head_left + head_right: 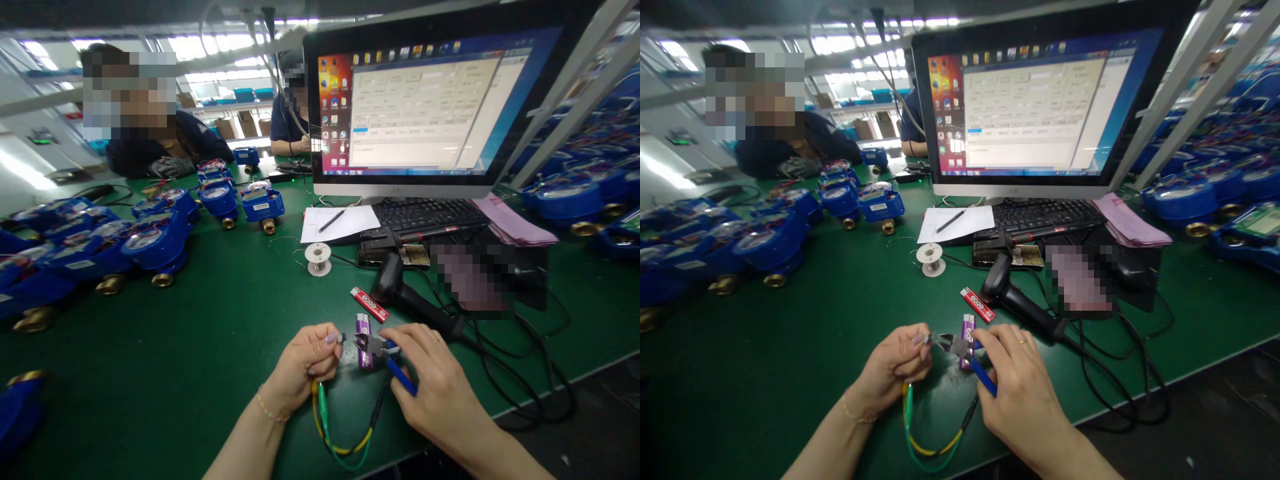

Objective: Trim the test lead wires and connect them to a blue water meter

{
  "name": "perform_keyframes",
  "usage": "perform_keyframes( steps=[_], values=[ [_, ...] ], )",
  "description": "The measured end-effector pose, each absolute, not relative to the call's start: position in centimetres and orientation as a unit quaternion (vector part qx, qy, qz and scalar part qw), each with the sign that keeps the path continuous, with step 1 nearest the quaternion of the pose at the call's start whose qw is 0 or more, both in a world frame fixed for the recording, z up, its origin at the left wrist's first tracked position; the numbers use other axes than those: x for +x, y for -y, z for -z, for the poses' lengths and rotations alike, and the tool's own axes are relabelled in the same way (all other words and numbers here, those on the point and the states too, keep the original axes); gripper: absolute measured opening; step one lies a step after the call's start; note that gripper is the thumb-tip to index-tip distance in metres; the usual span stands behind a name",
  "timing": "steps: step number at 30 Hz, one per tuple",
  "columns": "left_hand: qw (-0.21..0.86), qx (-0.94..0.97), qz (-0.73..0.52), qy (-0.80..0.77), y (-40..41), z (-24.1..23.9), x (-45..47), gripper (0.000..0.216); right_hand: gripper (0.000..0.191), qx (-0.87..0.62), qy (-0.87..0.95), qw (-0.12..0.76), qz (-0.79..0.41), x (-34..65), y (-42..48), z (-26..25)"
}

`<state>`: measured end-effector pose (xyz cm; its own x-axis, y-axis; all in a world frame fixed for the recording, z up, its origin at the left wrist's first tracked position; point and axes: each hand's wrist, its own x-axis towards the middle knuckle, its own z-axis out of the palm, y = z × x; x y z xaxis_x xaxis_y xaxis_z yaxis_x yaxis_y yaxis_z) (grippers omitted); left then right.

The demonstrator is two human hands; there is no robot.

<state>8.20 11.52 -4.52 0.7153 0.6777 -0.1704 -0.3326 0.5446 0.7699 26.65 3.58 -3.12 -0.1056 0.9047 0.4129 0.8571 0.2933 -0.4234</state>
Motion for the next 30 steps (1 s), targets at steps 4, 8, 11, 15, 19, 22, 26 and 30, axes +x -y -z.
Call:
perform_keyframes(
  steps=[4,8,11,15,19,22,26,30],
  values=[
    [0.862,0.356,-0.29,-0.214,-11.36,4.65,8.14,0.023,0.044,-0.586,0.745,0.316,-0.05,26.52,-3.68,3.03],
    [0.871,0.344,-0.29,-0.199,-11.33,4.48,8.11,0.024,0.043,-0.585,0.744,0.317,-0.06,26.48,-3.56,2.82],
    [0.874,0.339,-0.289,-0.192,-11.38,4.43,8.15,0.024,0.043,-0.581,0.747,0.317,-0.062,26.39,-3.5,2.62],
    [0.879,0.335,-0.285,-0.185,-11.35,4.61,8.19,0.023,0.042,-0.579,0.752,0.31,-0.062,26.29,-3.45,2.54],
    [0.882,0.333,-0.28,-0.182,-11.3,4.67,8.2,0.023,0.041,-0.579,0.756,0.297,-0.067,26.33,-3.52,2.61],
    [0.882,0.333,-0.278,-0.185,-11.31,4.6,8.19,0.024,0.041,-0.575,0.758,0.301,-0.07,26.42,-3.58,2.63],
    [0.881,0.332,-0.276,-0.192,-11.35,4.54,8.11,0.025,0.043,-0.568,0.757,0.302,-0.115,26.6,-3.47,2.62],
    [0.878,0.334,-0.276,-0.202,-11.34,4.61,8.06,0.025,0.042,-0.573,0.754,0.294,-0.129,26.81,-3.35,2.68]
  ],
)
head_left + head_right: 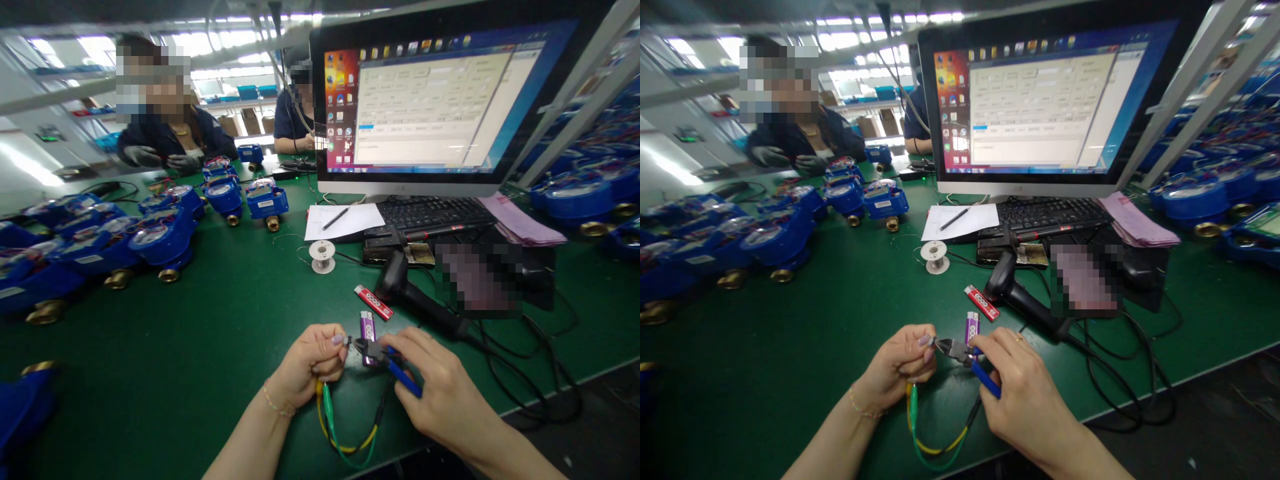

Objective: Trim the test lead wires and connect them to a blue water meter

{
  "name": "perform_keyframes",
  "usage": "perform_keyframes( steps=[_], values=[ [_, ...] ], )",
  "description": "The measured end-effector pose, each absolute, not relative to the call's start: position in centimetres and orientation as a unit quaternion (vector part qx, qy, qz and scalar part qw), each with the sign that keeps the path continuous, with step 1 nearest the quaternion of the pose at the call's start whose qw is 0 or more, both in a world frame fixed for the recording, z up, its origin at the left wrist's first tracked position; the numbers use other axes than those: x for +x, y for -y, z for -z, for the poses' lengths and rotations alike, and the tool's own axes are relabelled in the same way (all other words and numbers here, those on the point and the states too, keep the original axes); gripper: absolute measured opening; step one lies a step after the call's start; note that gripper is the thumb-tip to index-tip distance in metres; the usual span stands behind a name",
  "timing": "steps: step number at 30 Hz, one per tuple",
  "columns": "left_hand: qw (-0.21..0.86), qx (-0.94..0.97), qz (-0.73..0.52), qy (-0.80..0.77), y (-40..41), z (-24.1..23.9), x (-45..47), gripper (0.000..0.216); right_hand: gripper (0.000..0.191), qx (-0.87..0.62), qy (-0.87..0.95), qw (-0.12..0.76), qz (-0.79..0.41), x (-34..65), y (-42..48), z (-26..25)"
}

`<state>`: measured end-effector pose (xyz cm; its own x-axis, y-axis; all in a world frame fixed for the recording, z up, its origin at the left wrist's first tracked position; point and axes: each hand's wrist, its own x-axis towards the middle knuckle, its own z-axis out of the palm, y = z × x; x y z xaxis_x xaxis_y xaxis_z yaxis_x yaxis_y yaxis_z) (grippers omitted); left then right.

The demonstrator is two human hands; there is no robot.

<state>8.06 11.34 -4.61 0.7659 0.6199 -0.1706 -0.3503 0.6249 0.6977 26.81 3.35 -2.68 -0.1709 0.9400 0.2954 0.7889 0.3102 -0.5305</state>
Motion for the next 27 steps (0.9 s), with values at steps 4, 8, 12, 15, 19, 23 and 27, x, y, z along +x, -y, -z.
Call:
perform_keyframes(
  steps=[4,8,12,15,19,23,27],
  values=[
    [0.876,0.337,-0.275,-0.209,-11.3,4.6,8.1,0.025,0.04,-0.571,0.76,0.294,-0.098,26.9,-3.3,2.8],
    [0.875,0.337,-0.273,-0.214,-11.4,4.5,8.1,0.027,0.041,-0.573,0.751,0.305,-0.122,26.8,-3.3,3.0],
    [0.875,0.334,-0.275,-0.216,-11.4,4.7,8.1,0.026,0.04,-0.585,0.725,0.333,-0.145,27.1,-3.4,2.6],
    [0.875,0.331,-0.28,-0.215,-11.5,4.8,8.1,0.026,0.039,-0.588,0.718,0.357,-0.111,27.6,-3.5,2.1],
    [0.878,0.328,-0.278,-0.212,-11.5,4.7,8.1,0.026,0.041,-0.584,0.738,0.325,-0.096,27.8,-3.6,2.1],
    [0.882,0.327,-0.272,-0.205,-11.4,4.7,8.0,0.025,0.043,-0.585,0.745,0.306,-0.092,27.3,-3.4,2.8],
    [0.886,0.329,-0.263,-0.194,-11.4,4.9,7.9,0.025,0.045,-0.582,0.747,0.306,-0.099,27.0,-3.4,3.1]
  ],
)
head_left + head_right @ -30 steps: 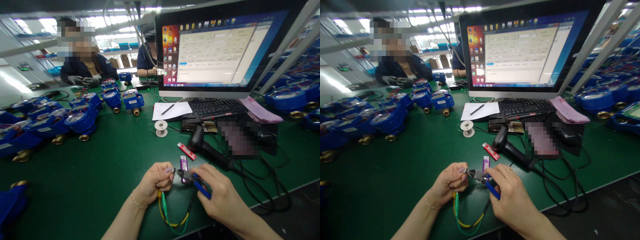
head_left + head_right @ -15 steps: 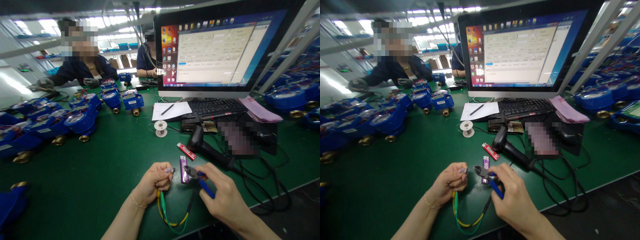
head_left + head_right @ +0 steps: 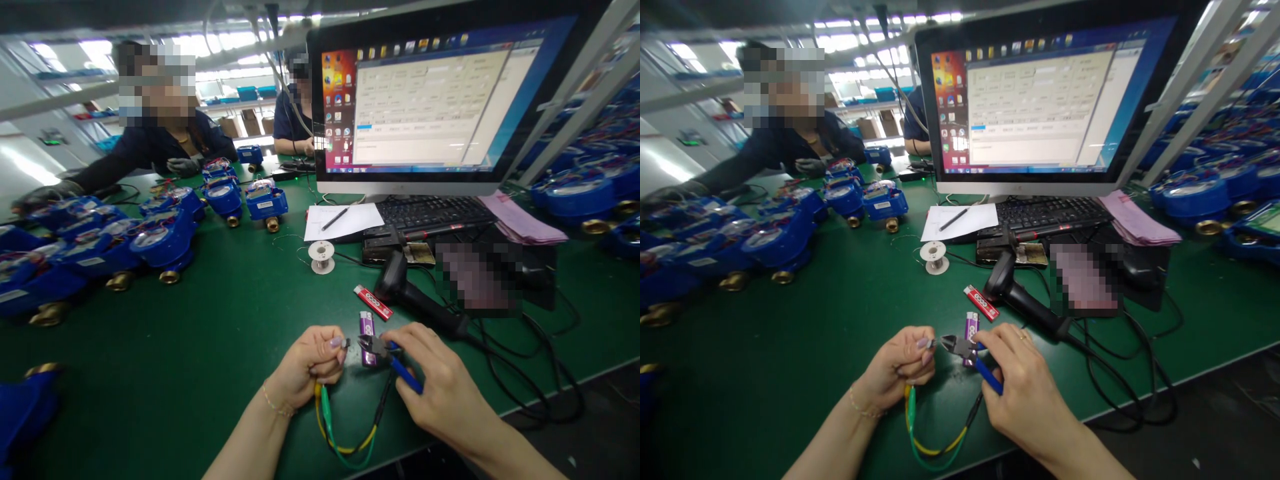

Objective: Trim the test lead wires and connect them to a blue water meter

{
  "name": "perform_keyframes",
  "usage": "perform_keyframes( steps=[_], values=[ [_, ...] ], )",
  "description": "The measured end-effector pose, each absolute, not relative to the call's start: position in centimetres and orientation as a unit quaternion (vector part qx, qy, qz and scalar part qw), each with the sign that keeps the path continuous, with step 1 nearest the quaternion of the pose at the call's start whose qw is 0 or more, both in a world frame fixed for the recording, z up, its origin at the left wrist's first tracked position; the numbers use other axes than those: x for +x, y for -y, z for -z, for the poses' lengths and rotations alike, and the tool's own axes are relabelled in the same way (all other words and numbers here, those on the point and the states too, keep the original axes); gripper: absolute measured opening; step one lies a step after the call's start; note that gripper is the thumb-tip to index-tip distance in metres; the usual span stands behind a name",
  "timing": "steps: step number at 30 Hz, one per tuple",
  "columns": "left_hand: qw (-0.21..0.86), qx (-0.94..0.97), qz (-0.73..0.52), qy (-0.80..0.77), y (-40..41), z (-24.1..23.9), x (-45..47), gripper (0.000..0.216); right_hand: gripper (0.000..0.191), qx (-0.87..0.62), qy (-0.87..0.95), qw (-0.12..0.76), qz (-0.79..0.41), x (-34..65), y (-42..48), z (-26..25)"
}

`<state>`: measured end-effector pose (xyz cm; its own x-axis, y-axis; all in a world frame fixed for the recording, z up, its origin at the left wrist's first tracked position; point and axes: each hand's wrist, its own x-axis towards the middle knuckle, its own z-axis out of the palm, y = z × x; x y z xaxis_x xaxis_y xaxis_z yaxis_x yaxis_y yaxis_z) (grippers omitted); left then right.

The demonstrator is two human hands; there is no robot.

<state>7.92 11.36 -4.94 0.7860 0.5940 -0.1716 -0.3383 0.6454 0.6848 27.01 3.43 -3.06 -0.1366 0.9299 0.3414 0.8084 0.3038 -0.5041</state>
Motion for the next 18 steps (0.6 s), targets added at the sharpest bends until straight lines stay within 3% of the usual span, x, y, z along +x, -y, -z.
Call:
perform_keyframes(
  steps=[18],
  values=[
    [0.901,0.329,-0.216,-0.184,-11.25,4.8,7.86,0.025,0.042,-0.535,0.782,0.303,-0.102,27.43,-3.67,2.87]
  ],
)
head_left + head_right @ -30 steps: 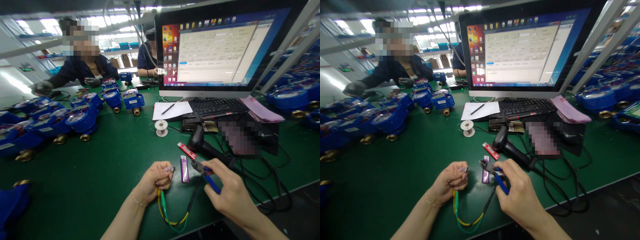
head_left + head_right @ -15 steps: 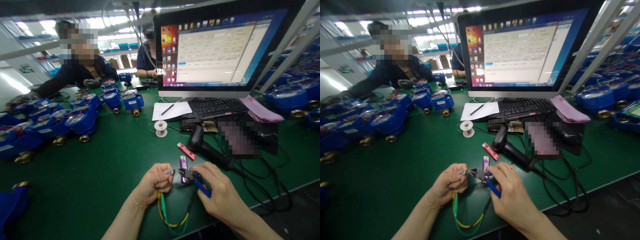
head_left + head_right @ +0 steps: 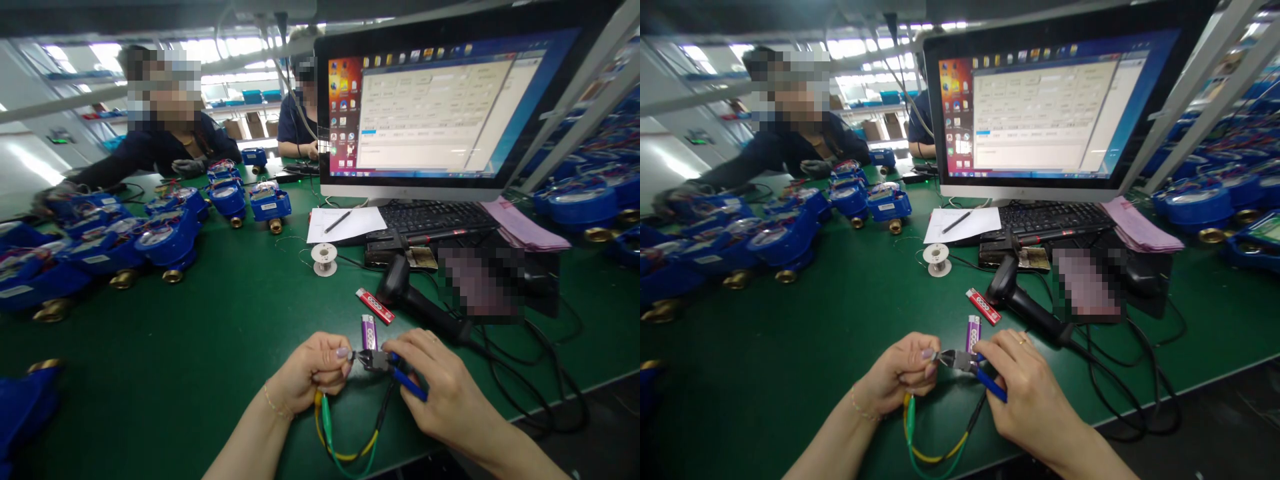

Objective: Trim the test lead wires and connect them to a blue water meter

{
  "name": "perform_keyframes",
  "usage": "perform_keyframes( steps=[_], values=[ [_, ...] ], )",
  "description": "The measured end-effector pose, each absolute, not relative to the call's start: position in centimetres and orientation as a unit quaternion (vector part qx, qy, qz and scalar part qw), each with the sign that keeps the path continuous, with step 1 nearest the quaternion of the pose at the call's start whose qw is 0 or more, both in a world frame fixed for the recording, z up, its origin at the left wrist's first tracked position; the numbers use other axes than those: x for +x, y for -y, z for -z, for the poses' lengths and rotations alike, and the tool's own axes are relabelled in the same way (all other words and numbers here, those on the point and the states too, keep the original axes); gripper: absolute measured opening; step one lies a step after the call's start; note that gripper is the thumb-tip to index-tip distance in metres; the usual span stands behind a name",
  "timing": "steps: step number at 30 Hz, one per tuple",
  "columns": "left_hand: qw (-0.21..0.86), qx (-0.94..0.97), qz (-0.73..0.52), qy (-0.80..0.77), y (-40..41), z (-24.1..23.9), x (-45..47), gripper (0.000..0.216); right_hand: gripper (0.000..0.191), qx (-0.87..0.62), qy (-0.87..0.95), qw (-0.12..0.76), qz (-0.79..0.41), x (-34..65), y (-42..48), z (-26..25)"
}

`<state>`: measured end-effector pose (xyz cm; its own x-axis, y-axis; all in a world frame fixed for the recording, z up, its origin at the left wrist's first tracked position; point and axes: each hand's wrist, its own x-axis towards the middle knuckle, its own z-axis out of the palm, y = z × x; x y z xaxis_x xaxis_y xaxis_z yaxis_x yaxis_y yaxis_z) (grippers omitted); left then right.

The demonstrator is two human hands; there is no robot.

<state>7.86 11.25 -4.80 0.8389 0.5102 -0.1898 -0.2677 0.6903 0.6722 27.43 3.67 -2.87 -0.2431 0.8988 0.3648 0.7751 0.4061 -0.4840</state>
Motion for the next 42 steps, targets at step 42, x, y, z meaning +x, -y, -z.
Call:
perform_keyframes(
  steps=[42],
  values=[
    [0.914,0.322,-0.177,-0.172,-11.5,5.1,7.7,0.029,0.041,-0.504,0.798,0.315,-0.096,27.7,-4.1,3.6]
  ],
)
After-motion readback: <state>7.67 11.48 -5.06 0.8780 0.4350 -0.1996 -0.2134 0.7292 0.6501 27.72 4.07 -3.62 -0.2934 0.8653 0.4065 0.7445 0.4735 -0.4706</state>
